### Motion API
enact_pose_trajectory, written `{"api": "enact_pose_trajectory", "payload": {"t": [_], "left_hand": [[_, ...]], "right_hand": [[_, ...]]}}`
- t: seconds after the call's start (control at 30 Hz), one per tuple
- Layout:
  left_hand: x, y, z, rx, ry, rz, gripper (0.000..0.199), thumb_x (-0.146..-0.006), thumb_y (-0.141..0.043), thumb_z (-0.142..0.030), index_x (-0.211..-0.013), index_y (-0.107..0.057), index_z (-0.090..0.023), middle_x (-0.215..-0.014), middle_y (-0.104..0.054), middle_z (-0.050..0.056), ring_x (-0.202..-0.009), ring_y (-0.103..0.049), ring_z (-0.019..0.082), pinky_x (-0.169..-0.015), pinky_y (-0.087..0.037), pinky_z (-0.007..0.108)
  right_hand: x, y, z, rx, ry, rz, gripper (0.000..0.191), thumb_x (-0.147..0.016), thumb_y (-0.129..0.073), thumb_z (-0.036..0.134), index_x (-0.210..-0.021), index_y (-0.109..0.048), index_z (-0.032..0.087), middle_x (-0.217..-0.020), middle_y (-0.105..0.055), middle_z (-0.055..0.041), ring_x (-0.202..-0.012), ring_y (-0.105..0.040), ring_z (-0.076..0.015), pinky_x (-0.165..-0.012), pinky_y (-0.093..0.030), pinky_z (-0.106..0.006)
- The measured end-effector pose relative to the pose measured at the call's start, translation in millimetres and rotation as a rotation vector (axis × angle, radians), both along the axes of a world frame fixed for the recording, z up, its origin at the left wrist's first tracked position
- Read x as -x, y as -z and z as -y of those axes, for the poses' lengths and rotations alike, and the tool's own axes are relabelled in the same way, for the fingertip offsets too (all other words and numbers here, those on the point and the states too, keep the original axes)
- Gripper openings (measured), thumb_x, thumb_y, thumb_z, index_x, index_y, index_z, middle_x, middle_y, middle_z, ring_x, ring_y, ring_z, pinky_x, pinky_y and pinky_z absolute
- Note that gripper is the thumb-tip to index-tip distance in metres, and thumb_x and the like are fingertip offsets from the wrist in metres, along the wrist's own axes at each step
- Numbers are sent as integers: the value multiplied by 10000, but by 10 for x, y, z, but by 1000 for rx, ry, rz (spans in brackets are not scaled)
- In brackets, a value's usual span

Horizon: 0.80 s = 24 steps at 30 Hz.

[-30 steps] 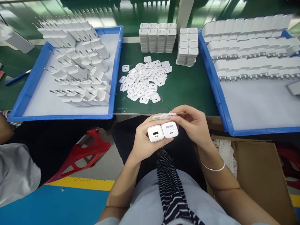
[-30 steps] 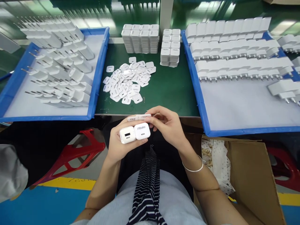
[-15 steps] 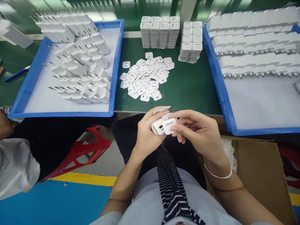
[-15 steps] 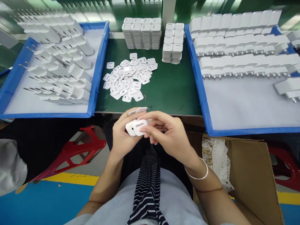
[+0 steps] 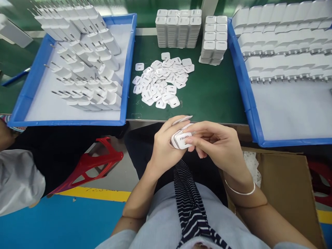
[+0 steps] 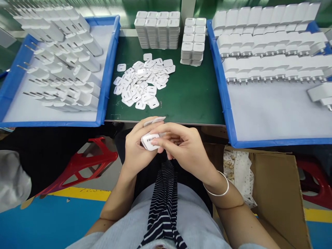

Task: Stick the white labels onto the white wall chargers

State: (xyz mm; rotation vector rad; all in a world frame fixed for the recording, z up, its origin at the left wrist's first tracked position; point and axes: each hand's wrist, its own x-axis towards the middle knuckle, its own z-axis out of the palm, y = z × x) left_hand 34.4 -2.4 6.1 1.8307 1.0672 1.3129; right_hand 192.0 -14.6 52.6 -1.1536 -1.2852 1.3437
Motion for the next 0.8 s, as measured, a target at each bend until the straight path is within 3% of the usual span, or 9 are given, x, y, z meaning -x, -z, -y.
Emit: {"api": "enact_pose_trajectory", "payload": {"t": [0.6,0.8], "left_hand": [[7,9,10,-95,-21,-105,356,-863,-707,-130,-1217,-694,-169,-1273,-712,125,-1158,-695,235,-987,-606,387],[8,-7,29,-91,-8,-128,333,-868,-714,-148,-1199,-701,-180,-1291,-702,117,-1163,-692,247,-992,-606,398]], "right_hand": [[-17,16,38,-14,1,117,85,-874,-775,198,-946,-793,239,-630,-682,57,-443,-523,-46,-436,-443,-162],[-29,-6,27,84,-5,92,197,-807,-831,178,-948,-700,220,-616,-700,69,-422,-550,-54,-427,-454,-147]]}}
